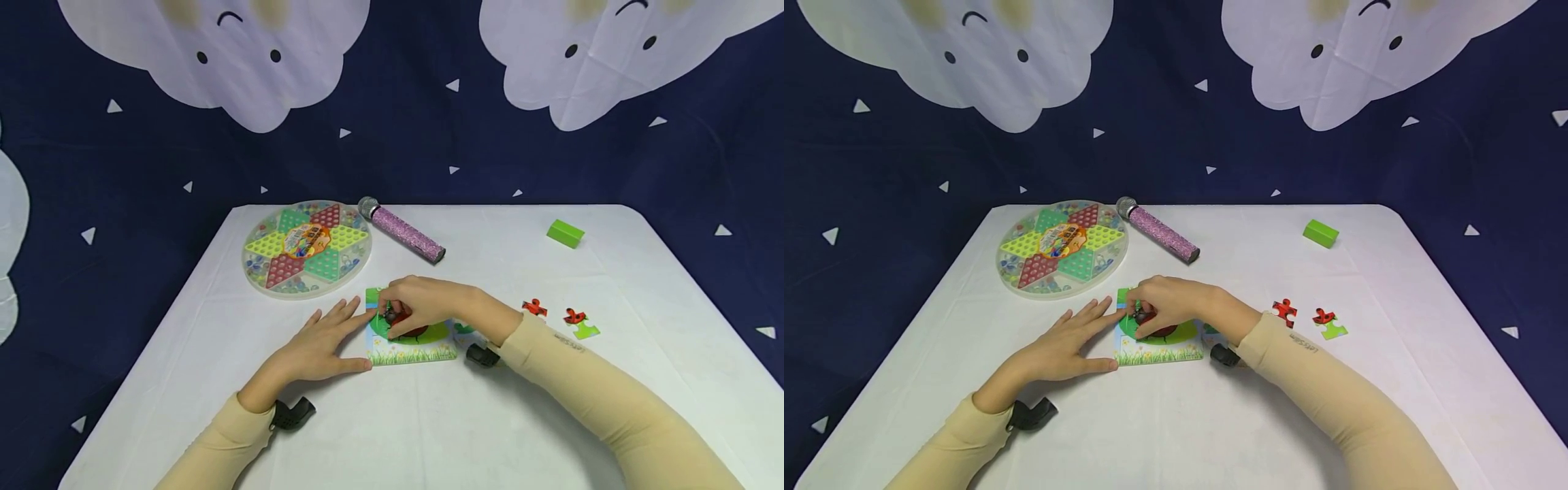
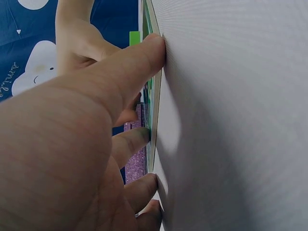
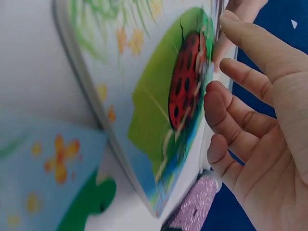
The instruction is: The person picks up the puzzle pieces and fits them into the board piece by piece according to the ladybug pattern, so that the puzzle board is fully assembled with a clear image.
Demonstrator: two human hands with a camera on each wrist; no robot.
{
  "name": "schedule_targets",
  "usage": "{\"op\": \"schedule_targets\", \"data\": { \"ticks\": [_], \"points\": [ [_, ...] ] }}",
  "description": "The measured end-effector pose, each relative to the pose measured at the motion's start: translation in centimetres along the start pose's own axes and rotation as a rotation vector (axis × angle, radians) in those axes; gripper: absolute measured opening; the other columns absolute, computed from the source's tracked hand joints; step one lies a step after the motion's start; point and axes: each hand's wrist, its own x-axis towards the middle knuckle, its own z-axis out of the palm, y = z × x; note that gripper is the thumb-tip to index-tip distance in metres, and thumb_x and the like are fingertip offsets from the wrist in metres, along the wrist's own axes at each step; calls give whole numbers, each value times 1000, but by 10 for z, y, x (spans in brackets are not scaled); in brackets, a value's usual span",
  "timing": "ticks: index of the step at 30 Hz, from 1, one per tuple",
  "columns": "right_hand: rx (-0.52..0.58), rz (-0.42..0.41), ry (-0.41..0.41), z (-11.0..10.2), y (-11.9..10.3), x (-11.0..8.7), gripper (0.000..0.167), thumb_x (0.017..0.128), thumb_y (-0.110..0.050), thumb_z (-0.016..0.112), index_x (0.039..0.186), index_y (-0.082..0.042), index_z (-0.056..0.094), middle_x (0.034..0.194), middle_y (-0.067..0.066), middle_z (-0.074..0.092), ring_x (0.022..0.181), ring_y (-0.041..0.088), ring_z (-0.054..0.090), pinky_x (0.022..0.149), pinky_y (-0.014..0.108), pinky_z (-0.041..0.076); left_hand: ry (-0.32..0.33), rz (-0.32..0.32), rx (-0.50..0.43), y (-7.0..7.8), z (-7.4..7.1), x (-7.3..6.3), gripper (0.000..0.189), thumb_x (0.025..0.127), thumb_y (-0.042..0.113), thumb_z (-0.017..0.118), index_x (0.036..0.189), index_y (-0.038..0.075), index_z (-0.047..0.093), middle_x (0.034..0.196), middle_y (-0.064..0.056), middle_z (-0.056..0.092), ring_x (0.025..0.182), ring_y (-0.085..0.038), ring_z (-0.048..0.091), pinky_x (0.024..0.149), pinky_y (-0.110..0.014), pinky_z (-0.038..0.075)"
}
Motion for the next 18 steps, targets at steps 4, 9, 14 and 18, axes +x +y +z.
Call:
{"op": "schedule_targets", "data": {
  "ticks": [4,9,14,18],
  "points": [
    [-18,24,9,-7,4,-8,36,98,-38,81,123,-14,74,100,0,70,84,10,60,77,24,54,1,-2,5,0,0,1,89,97,57,74,170,27,34,181,-14,16,168,-44,13,129,-77,8],
    [-8,48,20,-16,12,-24,29,99,-34,80,120,-14,75,99,1,70,78,8,57,74,24,53,1,-10,18,-2,2,1,89,96,58,74,170,29,34,181,-12,15,168,-42,12,130,-75,8],
    [38,85,32,-24,20,-43,28,99,-27,80,121,-12,75,97,1,69,77,9,58,75,27,53,-1,-11,13,-1,2,1,89,96,58,75,170,30,34,181,-11,15,168,-42,12,131,-75,8],
    [58,127,43,-29,23,-57,31,98,-26,81,124,-12,75,102,3,71,85,11,63,81,31,56,1,-9,10,0,1,1,90,95,58,75,170,29,35,181,-12,15,168,-43,13,130,-75,8]
  ]
}}
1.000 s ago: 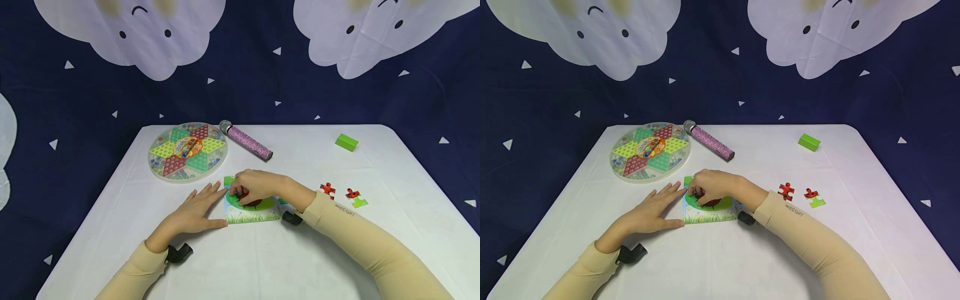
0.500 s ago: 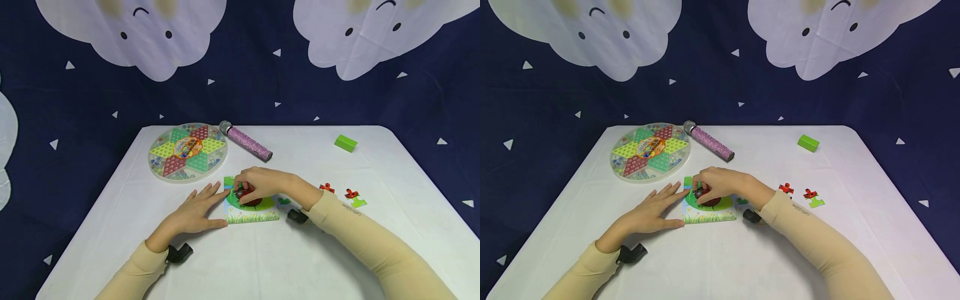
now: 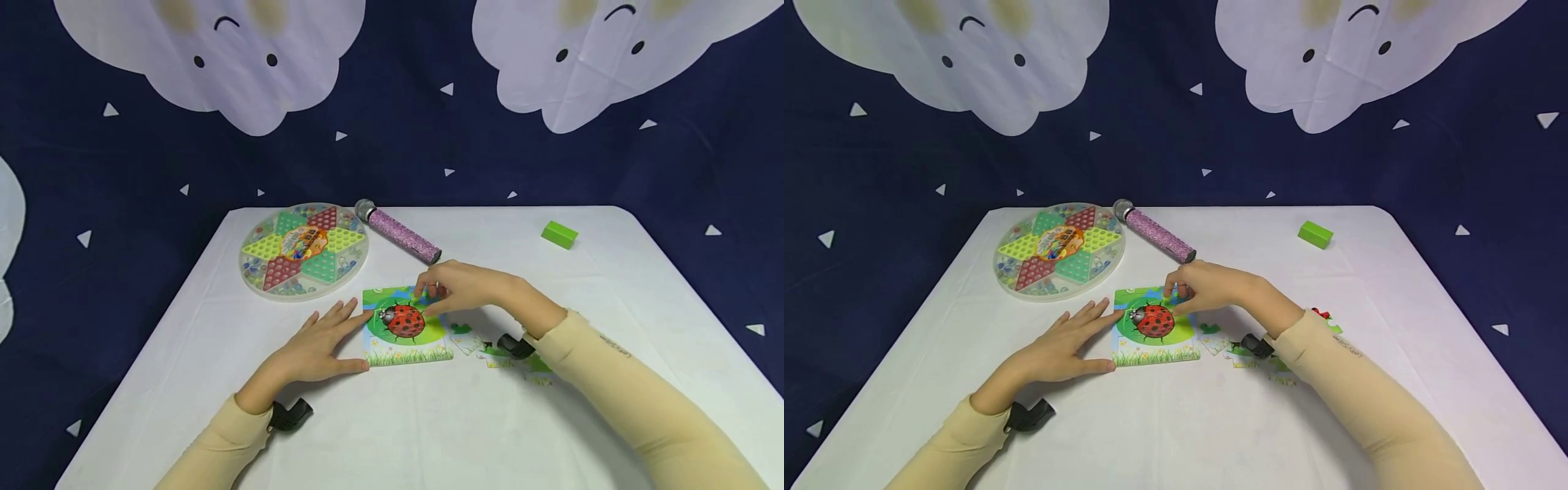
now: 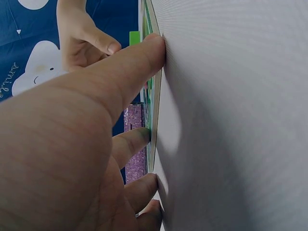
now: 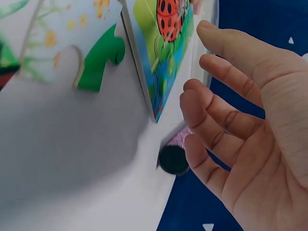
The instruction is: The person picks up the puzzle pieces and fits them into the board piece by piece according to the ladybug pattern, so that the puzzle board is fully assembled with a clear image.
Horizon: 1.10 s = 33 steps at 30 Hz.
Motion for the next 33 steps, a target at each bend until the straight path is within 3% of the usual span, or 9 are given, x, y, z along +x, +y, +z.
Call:
{"op": "schedule_targets", "data": {
  "ticks": [11,20,33],
  "points": [
    [28,90,20,-3,10,-28,37,96,-28,83,129,-14,74,110,4,74,95,12,68,85,34,57,4,-3,-1,-1,0,-3,90,95,57,76,170,29,34,181,-12,16,168,-42,13,130,-76,9],
    [59,176,75,-15,19,-59,41,95,-28,83,133,-15,72,115,7,74,100,15,70,82,34,56,7,2,-2,0,-1,-3,90,96,57,75,170,28,35,181,-13,17,168,-43,13,130,-76,9],
    [44,297,134,-16,48,-104,46,95,-29,84,136,-15,71,116,7,73,96,12,69,82,35,56,10,13,-3,-1,0,-1,90,96,58,75,170,28,34,181,-13,17,168,-43,14,130,-76,9]
  ]
}}
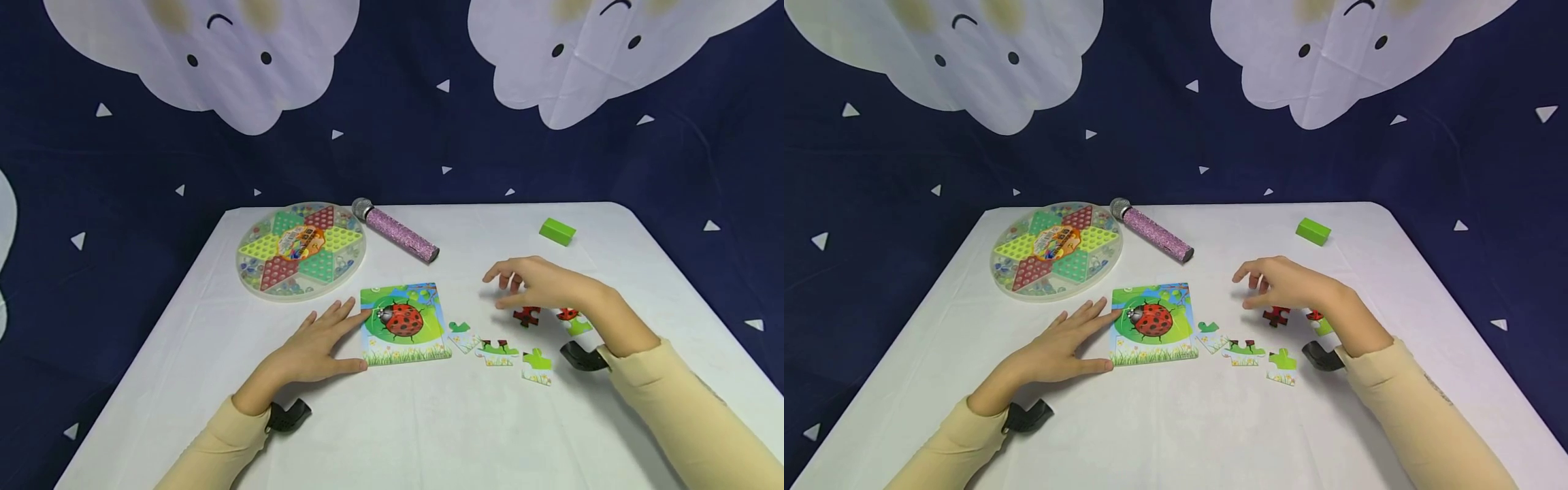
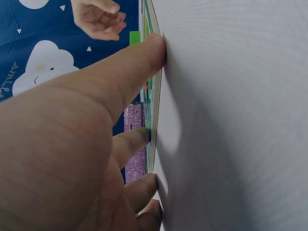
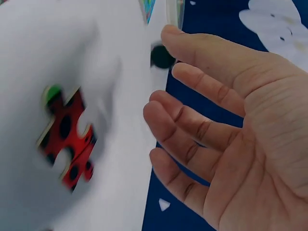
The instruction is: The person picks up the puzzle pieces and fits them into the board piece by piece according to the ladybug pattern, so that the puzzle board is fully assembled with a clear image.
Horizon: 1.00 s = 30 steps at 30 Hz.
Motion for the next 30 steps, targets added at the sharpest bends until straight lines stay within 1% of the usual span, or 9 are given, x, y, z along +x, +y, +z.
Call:
{"op": "schedule_targets", "data": {
  "ticks": [6,9,12,15,19,23,30],
  "points": [
    [17,102,-22,0,14,-16,57,89,-32,89,139,-14,68,113,5,70,89,14,63,73,31,53,0,-1,1,-1,0,0,90,96,56,75,170,28,35,181,-13,17,168,-43,13,130,-76,9],
    [3,128,-36,0,20,-22,64,85,-32,92,139,-11,68,109,3,69,85,14,59,74,31,50,-2,-3,3,-1,0,0,90,95,57,75,170,28,34,181,-12,17,168,-43,13,130,-76,9],
    [-7,148,-54,1,26,-26,68,82,-31,94,140,-9,67,109,4,69,83,14,57,77,32,48,-6,-4,2,-1,0,0,90,96,57,75,170,29,34,181,-12,17,168,-42,12,130,-76,8],
    [3,162,-68,3,30,-27,70,81,-31,95,141,-10,66,109,5,69,85,14,57,78,33,48,-9,-5,-1,-1,0,0,89,96,57,75,170,29,34,181,-12,16,168,-42,12,130,-75,7],
    [25,170,-73,6,33,-29,71,79,-29,96,141,-8,66,108,5,67,84,14,58,76,32,48,-15,2,0,0,-1,3,89,96,57,74,170,28,33,181,-12,16,168,-42,11,130,-75,7],
    [36,162,-71,8,35,-29,70,79,-25,95,140,-8,66,106,6,66,83,15,58,75,31,48,-15,4,3,1,-1,4,90,96,57,74,170,27,33,181,-13,16,168,-43,12,130,-76,7],
    [39,140,-71,8,37,-24,64,81,-21,94,138,-9,68,105,5,67,85,14,59,74,30,49,-14,-14,7,-1,0,1,90,96,58,74,170,30,33,182,-10,15,169,-40,10,132,-73,6]
  ]
}}
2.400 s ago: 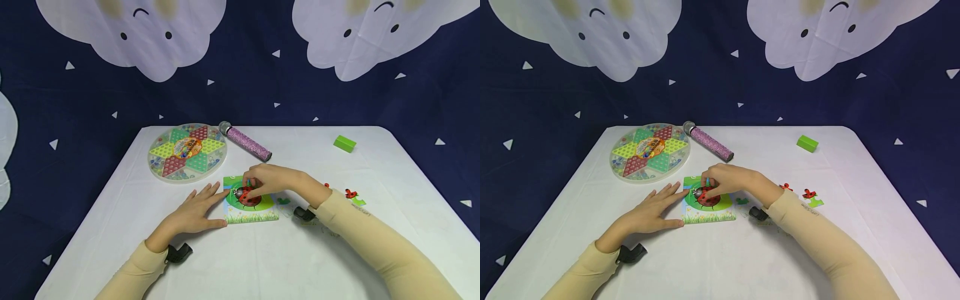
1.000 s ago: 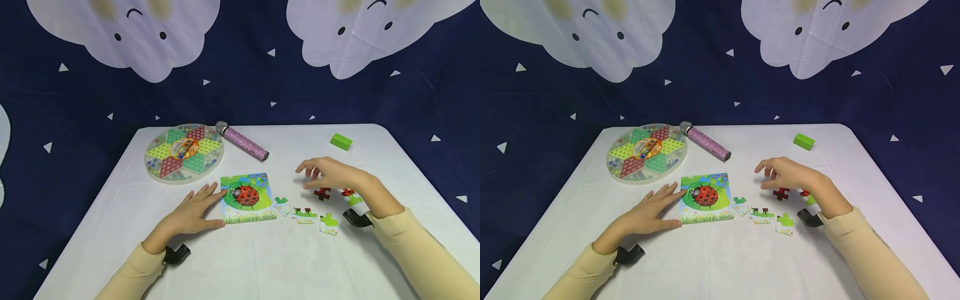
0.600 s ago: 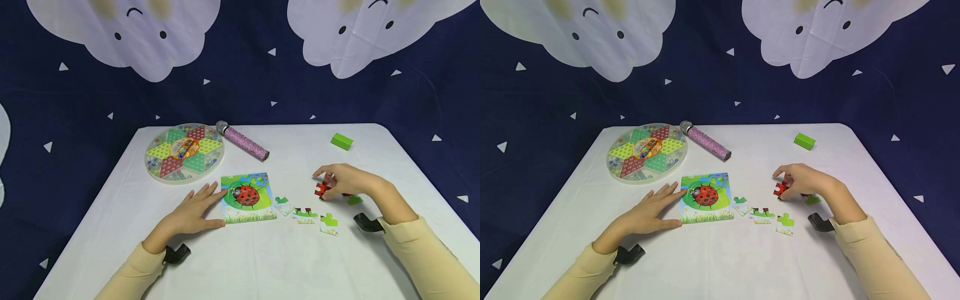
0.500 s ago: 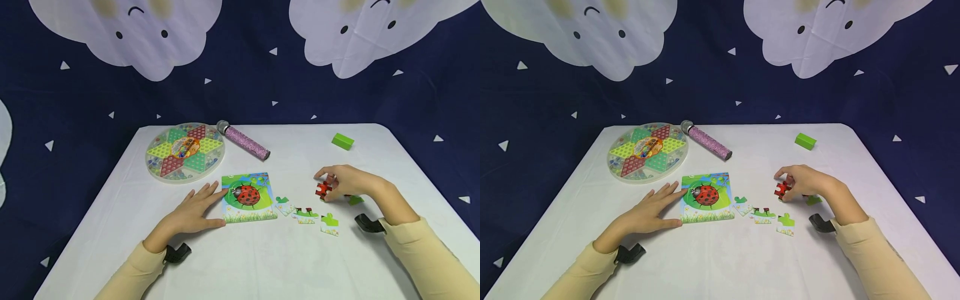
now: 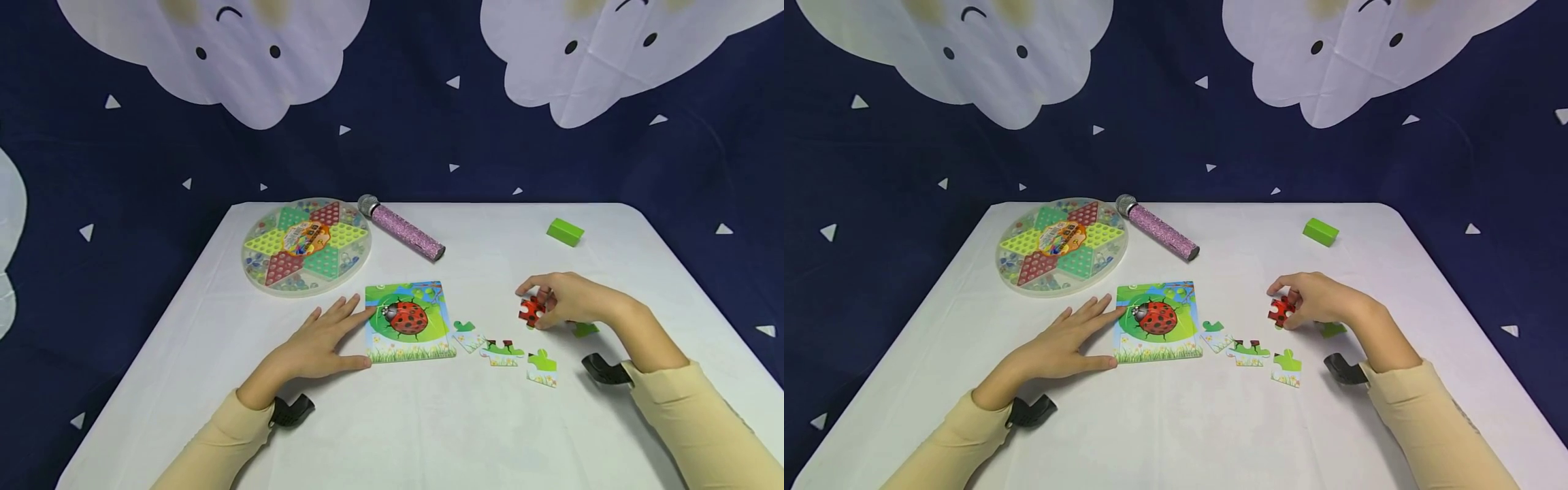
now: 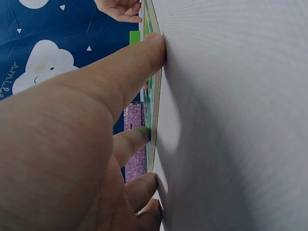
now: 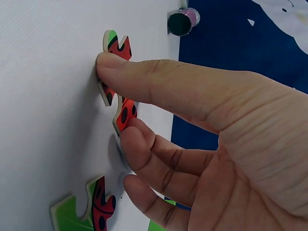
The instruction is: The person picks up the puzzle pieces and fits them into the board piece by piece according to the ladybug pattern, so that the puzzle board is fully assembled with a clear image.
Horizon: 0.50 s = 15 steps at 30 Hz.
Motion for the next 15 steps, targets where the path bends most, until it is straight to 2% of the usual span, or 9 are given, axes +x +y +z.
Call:
{"op": "schedule_targets", "data": {
  "ticks": [9,15],
  "points": [
    [30,5,16,1,3,-1,57,82,-20,93,134,-11,71,102,3,69,83,14,61,73,27,51,1,6,3,0,0,0,90,96,58,75,170,30,33,182,-10,15,169,-40,10,131,-74,7],
    [17,-21,54,4,6,-3,46,82,-21,92,124,-14,75,94,-2,69,81,12,62,73,25,52,4,8,1,0,-1,0,90,96,57,75,170,29,33,182,-11,15,169,-40,10,131,-74,6]
  ]
}}
